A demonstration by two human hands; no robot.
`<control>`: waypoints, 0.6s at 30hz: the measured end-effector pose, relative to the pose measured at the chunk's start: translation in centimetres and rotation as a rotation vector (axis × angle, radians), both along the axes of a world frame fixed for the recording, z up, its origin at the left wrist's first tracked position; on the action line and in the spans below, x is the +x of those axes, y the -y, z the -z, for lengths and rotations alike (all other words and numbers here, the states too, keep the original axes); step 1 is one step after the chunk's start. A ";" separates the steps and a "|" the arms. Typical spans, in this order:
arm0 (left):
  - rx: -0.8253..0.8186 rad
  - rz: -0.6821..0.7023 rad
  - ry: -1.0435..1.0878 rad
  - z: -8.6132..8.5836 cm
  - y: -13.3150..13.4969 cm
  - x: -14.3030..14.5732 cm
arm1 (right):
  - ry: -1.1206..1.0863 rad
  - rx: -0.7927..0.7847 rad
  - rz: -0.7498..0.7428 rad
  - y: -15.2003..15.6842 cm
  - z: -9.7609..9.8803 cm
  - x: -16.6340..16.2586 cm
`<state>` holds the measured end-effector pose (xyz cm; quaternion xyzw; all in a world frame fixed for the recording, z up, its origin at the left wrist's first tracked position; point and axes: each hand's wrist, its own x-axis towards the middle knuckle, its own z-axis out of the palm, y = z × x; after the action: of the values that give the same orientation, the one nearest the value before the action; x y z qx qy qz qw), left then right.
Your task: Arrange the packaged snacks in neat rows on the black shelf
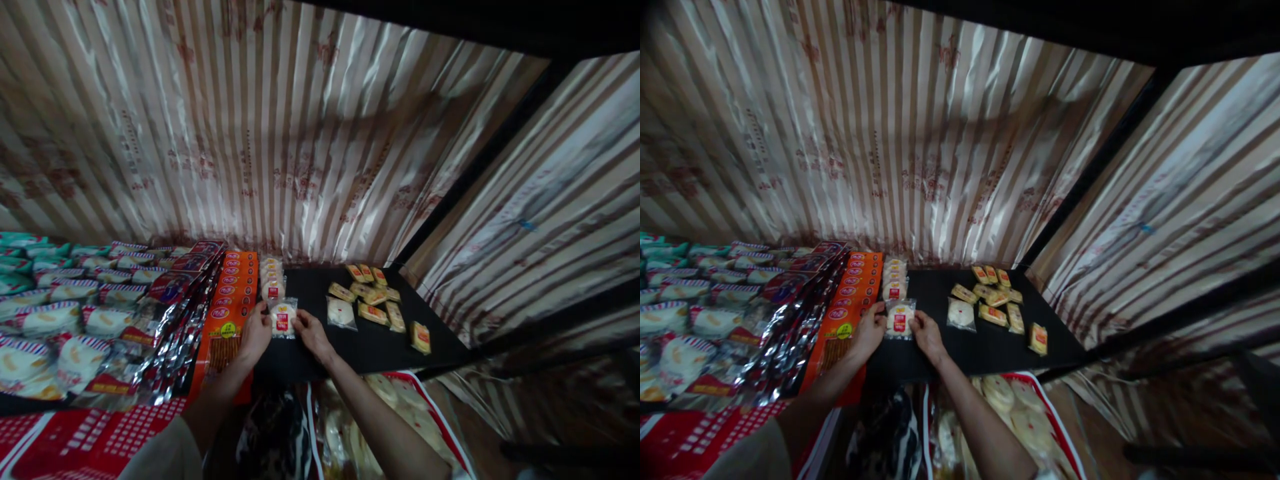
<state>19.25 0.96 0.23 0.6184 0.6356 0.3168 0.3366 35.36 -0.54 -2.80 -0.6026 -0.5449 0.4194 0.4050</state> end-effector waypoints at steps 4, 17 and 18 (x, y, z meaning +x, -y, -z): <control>0.043 0.005 -0.064 0.7 -0.7 0.1 | 0.045 0.013 0.011 -1.8 0.0 -0.7; 0.178 0.140 -0.342 0.5 -0.6 0.8 | 0.426 -0.009 0.187 -5.0 0.4 -2.0; 0.182 0.150 -0.358 0.6 -0.6 0.9 | 0.444 -0.004 0.186 -5.1 0.4 -2.1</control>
<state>20.10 1.56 -0.41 0.7380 0.6062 0.2323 0.1838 33.28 4.52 -3.21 -0.7287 -0.5617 0.2385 0.3108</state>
